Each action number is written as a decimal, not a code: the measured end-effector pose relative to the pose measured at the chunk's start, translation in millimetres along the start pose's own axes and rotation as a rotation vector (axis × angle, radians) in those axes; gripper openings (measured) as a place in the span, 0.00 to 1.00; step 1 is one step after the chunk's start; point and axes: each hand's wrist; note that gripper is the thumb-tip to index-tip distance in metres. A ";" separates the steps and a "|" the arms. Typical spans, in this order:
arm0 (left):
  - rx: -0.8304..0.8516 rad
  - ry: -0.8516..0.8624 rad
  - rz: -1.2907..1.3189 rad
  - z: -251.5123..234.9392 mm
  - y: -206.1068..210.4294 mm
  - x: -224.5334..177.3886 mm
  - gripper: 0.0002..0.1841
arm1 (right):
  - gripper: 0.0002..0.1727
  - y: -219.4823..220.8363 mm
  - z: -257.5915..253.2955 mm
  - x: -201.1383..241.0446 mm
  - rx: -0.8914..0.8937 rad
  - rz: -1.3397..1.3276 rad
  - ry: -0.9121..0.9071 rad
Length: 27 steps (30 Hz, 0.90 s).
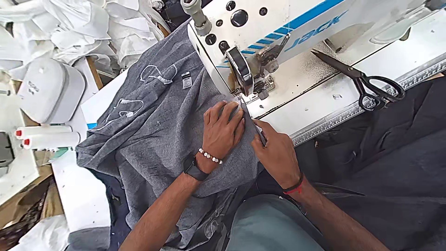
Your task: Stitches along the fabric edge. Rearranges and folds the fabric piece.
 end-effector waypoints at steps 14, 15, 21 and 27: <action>-0.003 -0.028 -0.011 6.8 4.4 -0.2 0.20 | 0.23 -0.5 2.3 -2.4 -0.005 -0.045 -0.022; -0.006 0.007 -0.001 5.6 3.6 5.2 0.20 | 0.23 -0.3 2.0 -2.8 -0.009 -0.042 -0.026; 0.020 -0.111 -0.032 10.9 3.3 -19.2 0.22 | 0.24 2.9 2.2 -5.3 -0.018 0.018 -0.084; 0.033 -0.006 0.033 7.8 1.3 4.1 0.21 | 0.23 -12.7 13.2 0.1 -0.058 0.048 -0.135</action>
Point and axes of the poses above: each hand's wrist, its own z-axis away from the middle knuckle, its own y-axis out of the palm, x = y × z, and after that the axes turned 11 degrees about z, right-handed
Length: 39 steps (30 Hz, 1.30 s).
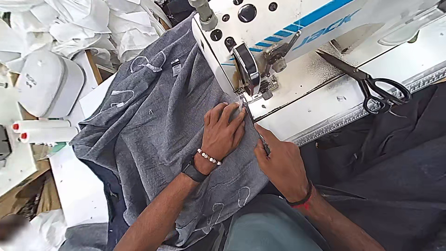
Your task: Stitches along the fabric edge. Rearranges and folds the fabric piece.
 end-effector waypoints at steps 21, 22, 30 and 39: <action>0.016 -0.008 0.199 3.4 -3.4 8.1 0.21 | 0.24 -4.6 -71.3 -15.4 0.192 0.233 0.048; 0.023 0.010 0.182 2.6 -3.2 8.6 0.21 | 0.24 -9.7 -63.3 -28.1 0.178 0.205 0.031; -0.036 0.067 0.231 1.0 -2.8 -3.7 0.17 | 0.09 -15.9 63.6 -51.9 0.211 0.240 -0.462; -0.011 0.092 0.155 -4.8 -7.7 0.0 0.19 | 0.13 -19.9 23.6 -25.4 0.513 -0.082 -0.343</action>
Point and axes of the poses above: each hand's wrist, its own z-axis away from the middle knuckle, its own y-axis out of the palm, x = y × z, and after that the axes turned 11 degrees about z, right-handed
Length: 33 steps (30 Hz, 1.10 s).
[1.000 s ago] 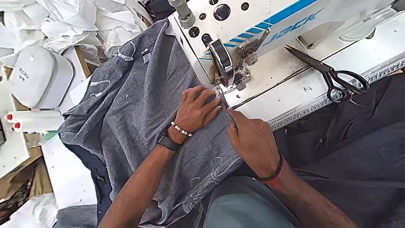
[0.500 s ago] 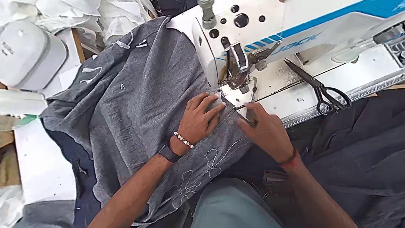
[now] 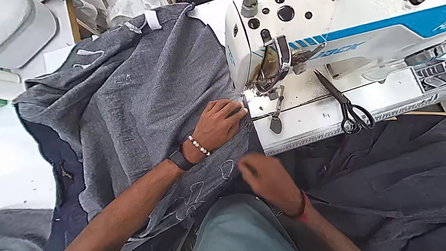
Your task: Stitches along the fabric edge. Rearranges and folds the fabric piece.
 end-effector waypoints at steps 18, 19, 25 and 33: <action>-0.017 -0.157 -0.090 -7.1 2.2 2.6 0.23 | 0.11 -10.7 -93.6 -10.9 -0.509 0.241 0.322; -0.011 -0.173 -0.108 -7.0 1.6 0.7 0.23 | 0.12 -8.3 -93.0 -11.3 -0.529 0.273 0.290; -0.026 -0.091 -0.091 -3.6 -1.0 1.7 0.21 | 0.15 -6.8 -85.9 -11.5 -0.434 0.488 0.124; -0.045 -0.051 -0.074 -16.0 -2.4 23.2 0.19 | 0.15 -15.7 -105.6 -11.1 -0.378 0.562 0.068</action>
Point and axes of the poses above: each hand's wrist, its own z-axis away from the middle knuckle, its own y-axis out of the palm, x = y × z, and after that the axes turned 11 degrees about z, right-handed
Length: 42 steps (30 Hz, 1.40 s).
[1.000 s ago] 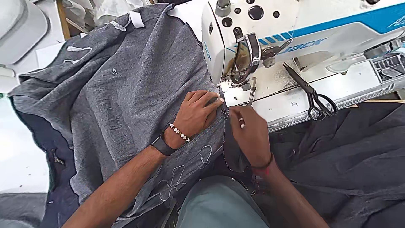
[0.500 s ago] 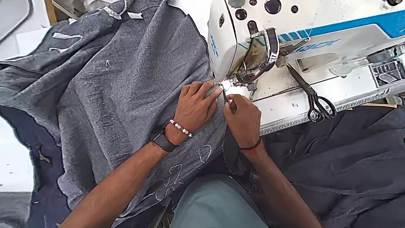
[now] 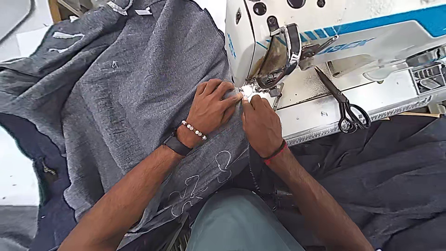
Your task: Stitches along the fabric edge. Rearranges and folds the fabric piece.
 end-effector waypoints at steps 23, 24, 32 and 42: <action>-0.096 -0.451 0.410 -11.1 -18.6 -31.0 0.13 | 0.14 18.1 14.6 5.6 -0.166 -0.176 0.336; -0.101 -0.472 0.404 -16.0 -21.5 -31.5 0.12 | 0.13 19.8 14.7 6.2 -0.181 -0.167 0.336; -0.110 -0.326 0.083 -20.5 -6.9 -33.9 0.13 | 0.13 21.5 16.2 7.6 -0.191 -0.160 0.331; -0.152 -0.188 -0.188 -20.5 8.7 -34.4 0.11 | 0.13 21.6 17.1 7.7 -0.190 -0.156 0.331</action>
Point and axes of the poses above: each hand's wrist, its own z-axis away from the middle knuckle, its own y-axis out of the palm, x = y × z, and after that the axes turned 11 degrees about z, right-handed
